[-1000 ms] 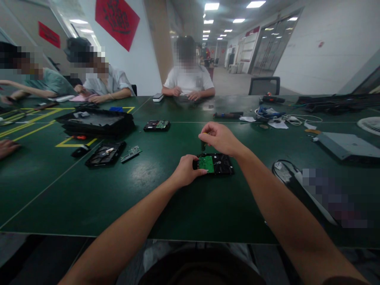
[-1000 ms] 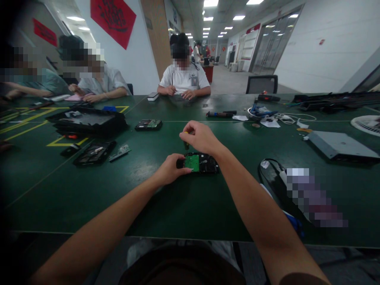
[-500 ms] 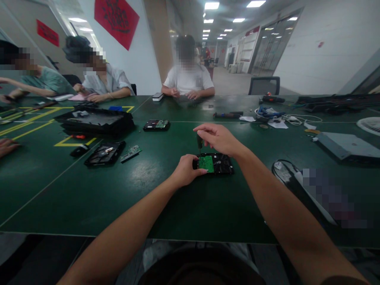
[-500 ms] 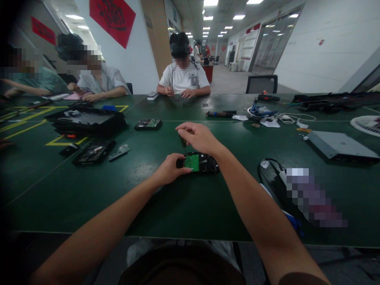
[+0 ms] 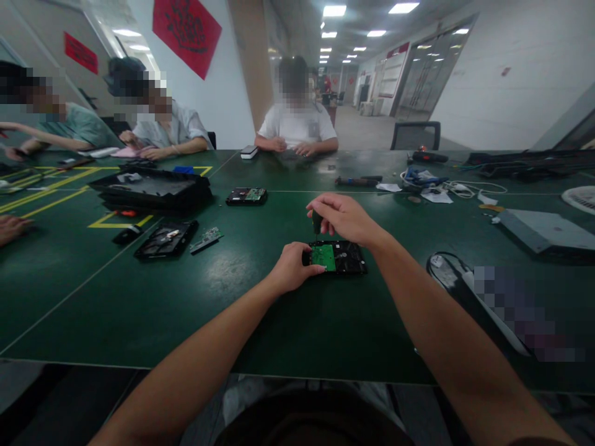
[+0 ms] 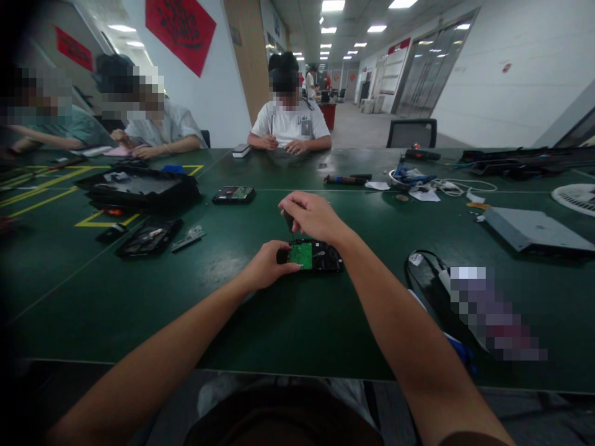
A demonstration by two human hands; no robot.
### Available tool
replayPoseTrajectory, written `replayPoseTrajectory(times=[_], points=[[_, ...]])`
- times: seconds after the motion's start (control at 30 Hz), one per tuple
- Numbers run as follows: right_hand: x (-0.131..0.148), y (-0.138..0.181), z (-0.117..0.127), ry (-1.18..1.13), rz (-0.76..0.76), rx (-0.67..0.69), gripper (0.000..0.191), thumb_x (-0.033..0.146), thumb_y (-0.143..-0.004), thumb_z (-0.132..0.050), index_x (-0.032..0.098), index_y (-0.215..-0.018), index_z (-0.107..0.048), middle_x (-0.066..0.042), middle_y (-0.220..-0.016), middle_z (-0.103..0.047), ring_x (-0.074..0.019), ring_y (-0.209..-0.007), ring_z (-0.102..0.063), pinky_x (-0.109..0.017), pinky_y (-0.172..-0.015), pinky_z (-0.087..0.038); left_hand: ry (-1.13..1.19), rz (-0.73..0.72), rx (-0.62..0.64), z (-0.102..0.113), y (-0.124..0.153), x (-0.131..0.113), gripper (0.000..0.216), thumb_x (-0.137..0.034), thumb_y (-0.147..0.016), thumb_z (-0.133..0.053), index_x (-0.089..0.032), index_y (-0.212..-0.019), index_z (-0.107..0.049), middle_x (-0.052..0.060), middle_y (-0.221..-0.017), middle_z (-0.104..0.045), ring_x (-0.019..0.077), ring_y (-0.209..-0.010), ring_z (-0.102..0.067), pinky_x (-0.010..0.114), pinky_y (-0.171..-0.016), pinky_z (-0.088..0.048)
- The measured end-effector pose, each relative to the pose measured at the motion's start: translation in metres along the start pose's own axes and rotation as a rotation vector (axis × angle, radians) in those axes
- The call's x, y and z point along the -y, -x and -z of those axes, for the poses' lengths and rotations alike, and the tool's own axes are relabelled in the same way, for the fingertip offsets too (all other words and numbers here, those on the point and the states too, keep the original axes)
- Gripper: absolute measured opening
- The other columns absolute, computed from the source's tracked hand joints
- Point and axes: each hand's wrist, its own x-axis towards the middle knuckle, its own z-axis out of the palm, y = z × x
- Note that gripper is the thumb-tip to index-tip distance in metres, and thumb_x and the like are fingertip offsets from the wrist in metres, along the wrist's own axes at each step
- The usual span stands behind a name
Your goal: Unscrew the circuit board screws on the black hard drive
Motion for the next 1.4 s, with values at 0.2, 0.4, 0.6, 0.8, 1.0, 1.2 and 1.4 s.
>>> replayPoseTrajectory(times=[0.2, 0.4, 0.6, 0.8, 1.0, 1.2, 1.4], points=[[0.0, -0.001, 0.002, 0.043, 0.02, -0.025, 0.023, 0.038, -0.096, -0.056, 0.022, -0.108, -0.068, -0.003, -0.085, -0.069, -0.0144, -0.067, -0.06, -0.029, -0.058, -0.047, 0.021, 0.005, -0.017, 0.001, 0.001, -0.001, 0.059, -0.048, -0.076, -0.082, -0.014, -0.121, -0.065, 0.016, -0.123, -0.064, 0.0334, -0.12, -0.058, 0.046, -0.104, -0.048], [0.002, -0.001, 0.003, 0.146, -0.043, -0.142, 0.02, 0.039, -0.088, -0.068, 0.02, -0.092, -0.064, -0.003, -0.075, -0.067, -0.0156, -0.063, -0.06, -0.031, -0.059, -0.046, 0.021, 0.01, -0.01, 0.002, 0.001, -0.002, 0.057, -0.049, -0.076, -0.081, -0.017, -0.121, -0.065, 0.015, -0.124, -0.065, 0.0335, -0.12, -0.058, 0.047, -0.103, -0.049], [-0.002, -0.001, 0.0, 0.04, 0.032, -0.151, 0.027, 0.045, -0.089, -0.068, 0.023, -0.095, -0.054, -0.002, -0.092, -0.067, -0.0111, -0.058, -0.059, -0.028, -0.052, -0.046, 0.001, 0.002, 0.009, -0.001, 0.0, 0.002, 0.06, -0.05, -0.078, -0.079, -0.015, -0.124, -0.063, 0.015, -0.125, -0.064, 0.0322, -0.119, -0.059, 0.046, -0.103, -0.048], [-0.006, -0.002, -0.002, -0.021, 0.04, -0.078, 0.02, 0.04, -0.094, -0.06, 0.023, -0.104, -0.053, -0.003, -0.099, -0.067, -0.012, -0.065, -0.064, -0.028, -0.054, -0.05, 0.008, -0.014, 0.015, -0.004, -0.002, 0.009, 0.061, -0.052, -0.078, -0.079, -0.017, -0.125, -0.062, 0.014, -0.126, -0.063, 0.0327, -0.121, -0.057, 0.046, -0.103, -0.048], [0.001, 0.001, 0.002, 0.203, 0.084, -0.159, 0.018, 0.037, -0.092, -0.062, 0.022, -0.101, -0.058, -0.005, -0.1, -0.07, -0.016, -0.077, -0.063, -0.033, -0.071, -0.051, -0.001, -0.002, 0.011, -0.002, -0.001, 0.007, 0.06, -0.052, -0.078, -0.078, -0.018, -0.125, -0.062, 0.014, -0.127, -0.063, 0.0334, -0.122, -0.057, 0.049, -0.104, -0.048], [0.003, 0.003, 0.002, 0.231, 0.169, -0.229, 0.015, 0.033, -0.089, -0.064, 0.021, -0.096, -0.058, -0.006, -0.099, -0.069, -0.0188, -0.088, -0.065, -0.036, -0.084, -0.051, 0.003, 0.015, 0.015, -0.001, 0.0, 0.005, 0.058, -0.05, -0.078, -0.078, -0.02, -0.124, -0.062, 0.014, -0.127, -0.064, 0.0344, -0.121, -0.058, 0.05, -0.102, -0.049], [0.007, 0.003, 0.002, 0.254, 0.215, -0.171, 0.01, 0.032, -0.092, -0.061, 0.023, -0.094, -0.058, -0.003, -0.095, -0.069, -0.0184, -0.089, -0.064, -0.034, -0.084, -0.05, 0.003, 0.001, 0.026, -0.002, -0.001, 0.008, 0.06, -0.052, -0.079, -0.077, -0.018, -0.126, -0.061, 0.014, -0.128, -0.063, 0.0333, -0.123, -0.057, 0.049, -0.105, -0.048]])
